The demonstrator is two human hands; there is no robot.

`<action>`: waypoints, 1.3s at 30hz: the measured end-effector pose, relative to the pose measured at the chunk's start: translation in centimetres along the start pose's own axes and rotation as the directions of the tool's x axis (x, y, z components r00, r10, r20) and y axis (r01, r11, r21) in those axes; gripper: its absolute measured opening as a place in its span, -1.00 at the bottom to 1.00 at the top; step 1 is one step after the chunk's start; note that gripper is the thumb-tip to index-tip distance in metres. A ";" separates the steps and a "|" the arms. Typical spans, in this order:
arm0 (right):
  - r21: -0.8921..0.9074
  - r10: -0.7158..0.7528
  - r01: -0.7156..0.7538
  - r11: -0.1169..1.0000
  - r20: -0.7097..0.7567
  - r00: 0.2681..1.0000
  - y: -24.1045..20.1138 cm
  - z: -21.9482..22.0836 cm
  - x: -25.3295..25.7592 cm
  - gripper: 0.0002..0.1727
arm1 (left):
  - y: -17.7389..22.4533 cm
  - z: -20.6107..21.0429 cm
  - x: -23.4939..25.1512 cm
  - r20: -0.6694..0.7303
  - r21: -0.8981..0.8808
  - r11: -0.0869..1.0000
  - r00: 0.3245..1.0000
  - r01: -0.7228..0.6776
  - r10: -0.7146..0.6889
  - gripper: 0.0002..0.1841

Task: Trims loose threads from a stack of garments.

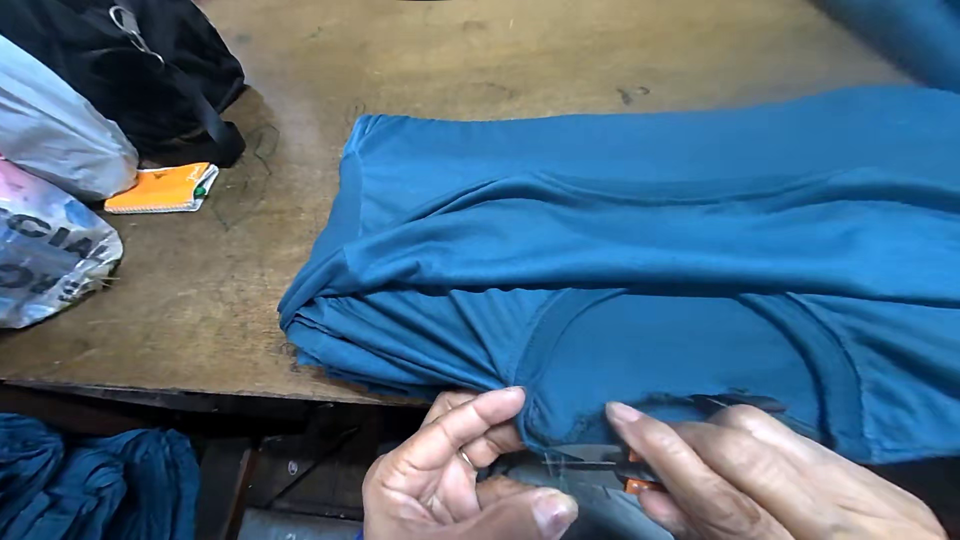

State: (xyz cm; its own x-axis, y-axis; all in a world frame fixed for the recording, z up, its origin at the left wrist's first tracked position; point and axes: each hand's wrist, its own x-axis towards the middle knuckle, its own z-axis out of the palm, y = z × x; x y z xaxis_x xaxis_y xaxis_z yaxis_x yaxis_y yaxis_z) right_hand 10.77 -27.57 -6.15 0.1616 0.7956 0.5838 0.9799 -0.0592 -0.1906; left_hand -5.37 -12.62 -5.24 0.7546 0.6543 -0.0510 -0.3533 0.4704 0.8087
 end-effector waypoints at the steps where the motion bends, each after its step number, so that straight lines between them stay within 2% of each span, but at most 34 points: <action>1: -0.006 -0.007 0.007 1.000 -0.010 1.000 0.0 0.2 0.2 -0.59 | 0.0 0.0 0.0 -0.007 0.009 1.000 1.000 0.003 -0.003 -0.51; 6: -0.051 -0.034 0.034 0.998 -0.011 0.999 -0.2 0.4 0.6 -0.66 | 0.0 0.2 -0.1 -0.046 0.040 0.999 0.999 0.007 -0.005 -0.49; 9: -0.079 -0.008 0.008 0.997 -0.003 1.000 -0.3 0.6 0.7 -0.69 | -0.5 -0.1 0.1 0.000 0.131 0.990 0.998 -0.059 0.060 -0.56; 11: 0.006 0.067 -0.067 0.998 0.033 0.997 -0.6 0.5 0.7 -0.68 | -0.7 -0.2 0.1 0.010 0.160 0.984 0.997 -0.083 0.083 -0.57; 13: 0.226 0.177 -0.195 0.955 0.097 0.979 -0.2 0.0 0.7 -0.61 | -0.5 0.3 -0.1 -0.024 0.135 0.989 0.998 -0.053 0.057 -0.48; 16: 0.553 0.317 -0.338 0.761 0.137 0.938 0.5 -0.4 0.6 -0.47 | -0.6 0.5 -0.1 -0.052 0.133 0.989 0.996 -0.064 0.071 -0.54; 18: 0.621 0.352 -0.335 0.708 0.099 0.931 -0.1 -0.3 1.0 -0.54 | -0.8 0.3 0.0 -0.027 0.110 0.989 0.995 -0.096 0.099 -0.59; 22: 0.554 0.281 -0.250 0.794 0.031 0.959 -1.1 0.6 2.7 -0.61 | -0.9 0.5 0.1 0.010 0.066 0.991 0.993 -0.118 0.118 -0.64; 24: 0.574 0.284 -0.246 0.781 0.025 0.959 -1.4 0.9 3.5 -0.68 | -0.9 0.9 0.1 -0.019 0.097 0.988 0.992 -0.121 0.123 -0.60; 26: 0.666 0.383 -0.330 0.670 0.071 0.921 -1.6 0.7 3.9 -0.76 | -1.1 1.1 0.1 0.038 0.299 0.935 0.982 -0.190 0.187 -0.45; 28: 0.778 0.495 -0.426 0.462 0.172 0.852 -1.4 0.7 3.7 -0.75 | -1.4 1.1 0.4 0.117 0.486 0.817 0.950 -0.309 0.290 -0.29; 30: 0.813 0.532 -0.497 0.303 0.288 0.796 -0.9 0.6 3.3 -0.73 | -1.9 1.2 1.2 0.137 0.596 0.706 0.915 -0.383 0.380 -0.20; 33: 0.796 0.509 -0.545 0.263 0.365 0.779 -0.8 0.6 2.7 -0.74 | -2.7 1.4 2.1 0.116 0.697 0.599 0.886 -0.394 0.448 -0.13; 35: 0.797 0.502 -0.545 0.262 0.370 0.782 -0.9 0.6 2.5 -0.80 | -3.2 1.7 2.2 0.109 0.717 0.568 0.871 -0.403 0.479 -0.24; 36: 0.798 0.484 -0.540 0.267 0.374 0.791 -0.8 0.4 2.3 -0.81 | -3.3 1.6 2.2 0.101 0.693 0.589 0.866 -0.415 0.491 -0.33; 39: 0.834 0.460 -0.495 0.243 0.350 0.816 -0.1 -0.4 2.0 -0.71 | -3.1 0.8 2.1 0.052 0.463 0.787 0.899 -0.408 0.436 -0.63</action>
State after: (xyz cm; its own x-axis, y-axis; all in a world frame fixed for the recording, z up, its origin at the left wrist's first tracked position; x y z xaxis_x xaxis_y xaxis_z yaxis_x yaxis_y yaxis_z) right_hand 11.08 -26.23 -4.64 0.5415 0.8331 0.1129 0.0608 0.0951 -0.9936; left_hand -2.30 -13.14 -7.38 0.5528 0.7623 0.3367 -0.3294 -0.1712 0.9285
